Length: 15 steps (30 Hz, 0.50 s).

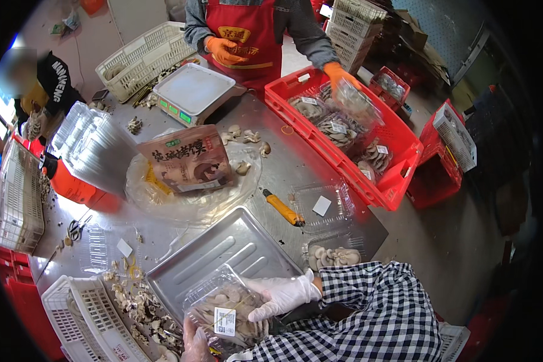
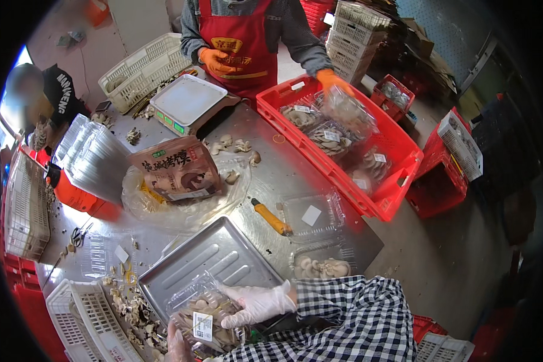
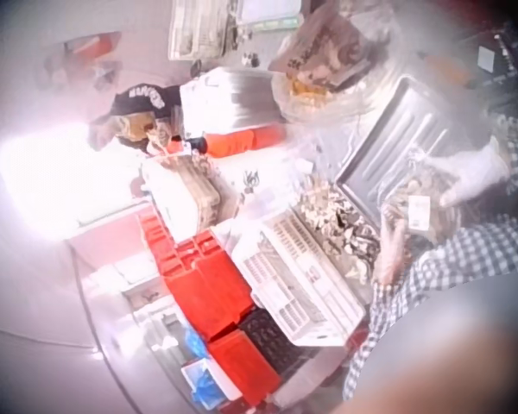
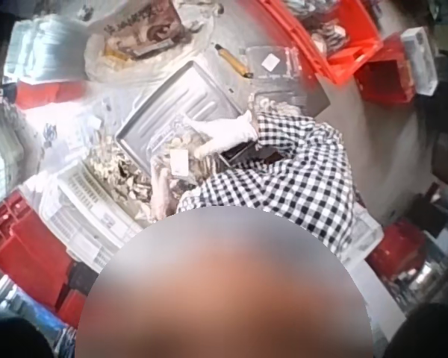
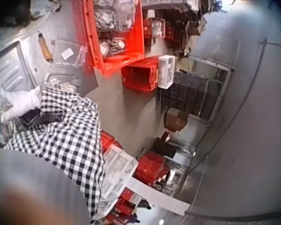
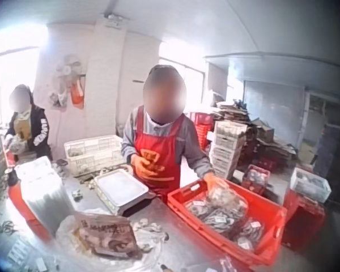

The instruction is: The person trims the base of oyster mushrooms using scissors, places them on a digital scale, and packs them into plastic containers. The person repeats this process for multiple mushroom clusters, discarding trimmings and arranging the trimmed mushrooms for packaging.

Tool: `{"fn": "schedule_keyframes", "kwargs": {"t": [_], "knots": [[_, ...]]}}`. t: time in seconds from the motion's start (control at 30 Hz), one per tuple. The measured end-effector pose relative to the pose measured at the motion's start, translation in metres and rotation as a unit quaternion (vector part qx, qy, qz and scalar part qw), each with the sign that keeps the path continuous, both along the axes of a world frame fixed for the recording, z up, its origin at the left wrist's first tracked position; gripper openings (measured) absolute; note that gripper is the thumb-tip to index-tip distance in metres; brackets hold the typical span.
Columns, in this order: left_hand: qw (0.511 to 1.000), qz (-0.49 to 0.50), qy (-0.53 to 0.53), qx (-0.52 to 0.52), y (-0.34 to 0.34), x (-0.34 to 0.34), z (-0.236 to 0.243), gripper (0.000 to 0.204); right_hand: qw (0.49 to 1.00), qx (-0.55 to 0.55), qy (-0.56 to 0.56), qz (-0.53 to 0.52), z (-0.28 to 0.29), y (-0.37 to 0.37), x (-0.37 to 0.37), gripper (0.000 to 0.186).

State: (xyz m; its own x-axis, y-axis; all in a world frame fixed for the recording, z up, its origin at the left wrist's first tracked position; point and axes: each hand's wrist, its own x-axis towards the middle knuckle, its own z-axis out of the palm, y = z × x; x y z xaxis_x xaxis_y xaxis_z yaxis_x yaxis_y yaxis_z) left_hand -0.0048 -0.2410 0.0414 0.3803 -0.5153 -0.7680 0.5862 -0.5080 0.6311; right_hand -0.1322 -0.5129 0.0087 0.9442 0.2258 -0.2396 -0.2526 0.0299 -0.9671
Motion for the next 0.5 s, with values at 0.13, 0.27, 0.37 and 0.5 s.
{"fn": "schedule_keyframes", "kwargs": {"t": [0.13,0.27,0.37,0.5], "knots": [[0.971,0.225,-0.023,-0.076,-0.03,-0.013,0.015,0.036,0.977,-0.05,-0.049,-0.201,0.019,0.008,-0.015,0.117],[0.909,0.136,-0.259,-0.297,-0.08,-0.025,0.008,0.038,0.866,0.345,-0.093,-0.35,0.037,-0.012,-0.021,0.095],[0.884,0.013,-0.306,-0.353,-0.11,-0.042,0.032,0.068,0.836,0.385,-0.082,-0.381,0.046,-0.041,-0.058,0.086],[0.87,-0.055,-0.3,-0.388,-0.133,-0.048,0.033,0.073,0.788,0.438,-0.077,-0.425,0.055,-0.067,-0.12,0.081]]}}
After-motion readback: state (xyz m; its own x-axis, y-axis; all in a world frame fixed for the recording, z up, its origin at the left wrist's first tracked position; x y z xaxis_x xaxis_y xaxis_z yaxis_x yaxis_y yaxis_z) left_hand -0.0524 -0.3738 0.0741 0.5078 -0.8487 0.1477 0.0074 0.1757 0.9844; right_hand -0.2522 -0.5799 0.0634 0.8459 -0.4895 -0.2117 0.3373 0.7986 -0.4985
